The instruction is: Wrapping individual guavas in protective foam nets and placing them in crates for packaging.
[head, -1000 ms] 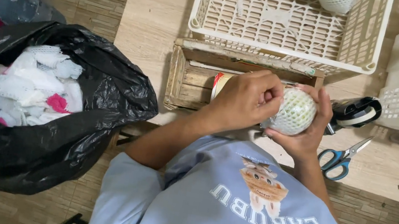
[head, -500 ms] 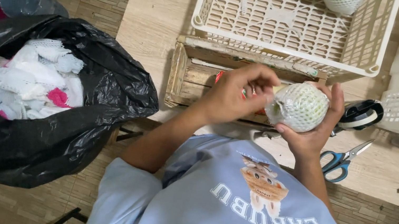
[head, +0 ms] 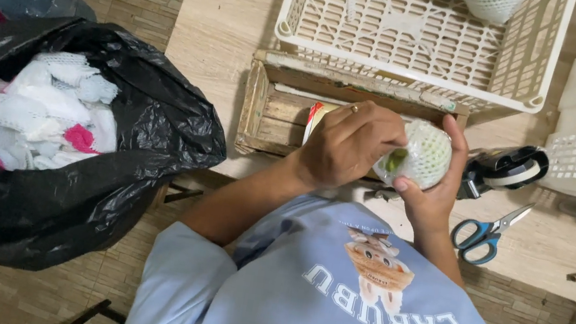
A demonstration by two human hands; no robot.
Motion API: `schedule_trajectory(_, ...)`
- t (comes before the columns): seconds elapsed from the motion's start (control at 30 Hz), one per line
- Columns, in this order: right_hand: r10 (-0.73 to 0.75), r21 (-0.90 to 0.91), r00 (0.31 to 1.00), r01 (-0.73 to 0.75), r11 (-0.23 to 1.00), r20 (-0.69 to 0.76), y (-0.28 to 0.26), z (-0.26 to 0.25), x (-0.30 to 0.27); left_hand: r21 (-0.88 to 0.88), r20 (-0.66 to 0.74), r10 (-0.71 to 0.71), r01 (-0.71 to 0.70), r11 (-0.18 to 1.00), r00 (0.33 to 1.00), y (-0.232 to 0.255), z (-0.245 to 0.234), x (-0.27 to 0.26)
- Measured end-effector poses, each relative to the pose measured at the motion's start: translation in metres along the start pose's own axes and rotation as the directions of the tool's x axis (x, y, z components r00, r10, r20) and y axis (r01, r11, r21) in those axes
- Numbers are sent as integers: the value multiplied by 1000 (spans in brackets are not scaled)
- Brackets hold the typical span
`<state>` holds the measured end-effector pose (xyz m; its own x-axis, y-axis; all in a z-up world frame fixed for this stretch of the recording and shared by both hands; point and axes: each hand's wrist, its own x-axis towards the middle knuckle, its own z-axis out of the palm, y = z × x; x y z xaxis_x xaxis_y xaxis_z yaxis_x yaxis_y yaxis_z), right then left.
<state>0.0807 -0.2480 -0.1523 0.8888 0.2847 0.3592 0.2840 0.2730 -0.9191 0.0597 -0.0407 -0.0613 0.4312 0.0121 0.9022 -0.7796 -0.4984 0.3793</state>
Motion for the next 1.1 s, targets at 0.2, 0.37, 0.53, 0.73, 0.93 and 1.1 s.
schedule_trajectory(0.2, 59, 43, 997, -56, 998, -56, 0, 0, -1, -107, 471, -162, 238, 965, 867, 2, -35, 18)
schedule_trajectory(0.37, 60, 52, 997, -58, 997, -42, -2, 1, -3, 67, 648, -107, 84, 994, 754, 9, -36, 17)
schedule_trajectory(0.53, 55, 38, 998, -53, 998, -44, -8, 9, -3, 5, 428, -203, 222, 975, 881, 14, -30, -2)
schedule_trajectory(0.73, 77, -14, 995, -78, 997, -62, -14, 14, -12, -251, 418, -416, 543, 801, 808, 12, -31, -12)
schedule_trajectory(0.93, -48, -260, 999, 42, 965, -17, -16, 21, -15, -35, 411, -346, 394, 918, 843, 33, -37, -2)
schedule_trajectory(1.1, -143, -408, 989, 123, 905, -20, -12, 23, -19, 66, 345, -325, 323, 944, 881, 23, -23, -20)
